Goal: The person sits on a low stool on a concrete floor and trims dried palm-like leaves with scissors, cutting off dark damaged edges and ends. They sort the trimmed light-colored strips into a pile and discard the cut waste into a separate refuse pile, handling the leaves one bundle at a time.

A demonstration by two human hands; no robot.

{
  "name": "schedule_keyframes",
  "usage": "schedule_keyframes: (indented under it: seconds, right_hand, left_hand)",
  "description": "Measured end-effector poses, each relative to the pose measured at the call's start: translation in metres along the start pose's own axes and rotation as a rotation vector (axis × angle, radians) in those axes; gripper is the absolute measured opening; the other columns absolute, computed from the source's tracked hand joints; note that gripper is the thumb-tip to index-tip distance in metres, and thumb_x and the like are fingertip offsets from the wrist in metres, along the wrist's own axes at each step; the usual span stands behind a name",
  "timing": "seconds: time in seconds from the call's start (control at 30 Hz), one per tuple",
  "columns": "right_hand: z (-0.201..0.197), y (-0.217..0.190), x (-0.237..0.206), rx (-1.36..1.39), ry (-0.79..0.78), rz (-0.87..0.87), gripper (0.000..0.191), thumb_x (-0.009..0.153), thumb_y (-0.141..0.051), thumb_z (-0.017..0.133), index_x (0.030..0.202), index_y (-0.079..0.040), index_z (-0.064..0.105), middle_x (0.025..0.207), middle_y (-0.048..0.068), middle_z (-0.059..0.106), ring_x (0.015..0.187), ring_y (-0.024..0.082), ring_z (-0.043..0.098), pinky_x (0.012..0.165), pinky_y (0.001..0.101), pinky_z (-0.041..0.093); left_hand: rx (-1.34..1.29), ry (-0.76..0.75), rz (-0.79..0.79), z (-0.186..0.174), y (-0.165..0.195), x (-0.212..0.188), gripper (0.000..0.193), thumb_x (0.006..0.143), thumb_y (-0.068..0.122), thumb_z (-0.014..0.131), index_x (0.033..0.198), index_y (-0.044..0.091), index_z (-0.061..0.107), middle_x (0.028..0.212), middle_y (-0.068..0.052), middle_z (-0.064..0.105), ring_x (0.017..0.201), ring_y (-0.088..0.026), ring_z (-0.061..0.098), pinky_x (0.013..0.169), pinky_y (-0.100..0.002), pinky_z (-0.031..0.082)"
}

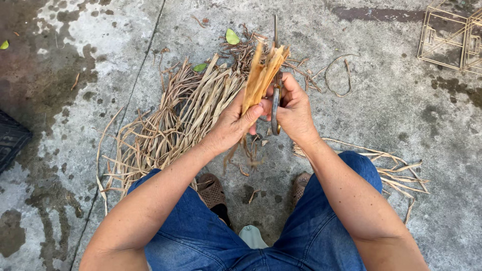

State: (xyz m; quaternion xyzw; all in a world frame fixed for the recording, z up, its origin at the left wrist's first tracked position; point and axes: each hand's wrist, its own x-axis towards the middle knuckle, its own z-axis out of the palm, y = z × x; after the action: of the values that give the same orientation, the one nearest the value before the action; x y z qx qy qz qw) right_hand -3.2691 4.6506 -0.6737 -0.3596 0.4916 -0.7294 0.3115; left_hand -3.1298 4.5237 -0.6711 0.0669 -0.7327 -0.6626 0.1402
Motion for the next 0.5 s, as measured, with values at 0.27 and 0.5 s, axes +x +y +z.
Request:
schedule_keyframes:
  seconds: [0.27,0.5]
  right_hand:
    - [-0.010,-0.009,0.002,-0.114,0.031,-0.003,0.034,0.096,-0.006,0.078,0.123,-0.009,0.059,0.097,0.004,0.074,0.074,0.008,0.066,0.063,0.0225,0.051]
    - [-0.010,-0.026,0.001,-0.090,0.122,-0.027,0.036,0.099,-0.011,0.074,0.130,-0.011,0.056,0.102,0.009,0.077,0.074,0.008,0.065,0.064,0.0220,0.051]
  left_hand:
    - [-0.100,0.064,-0.215,-0.010,0.012,-0.002,0.046,0.103,0.047,0.052,0.130,0.011,0.063,0.077,-0.002,0.065,0.055,-0.006,0.051,0.049,-0.020,0.042]
    - [-0.324,0.083,-0.260,-0.021,0.008,-0.006,0.042,0.103,0.042,0.060,0.125,0.008,0.068,0.081,0.001,0.063,0.066,-0.005,0.057,0.056,-0.020,0.049]
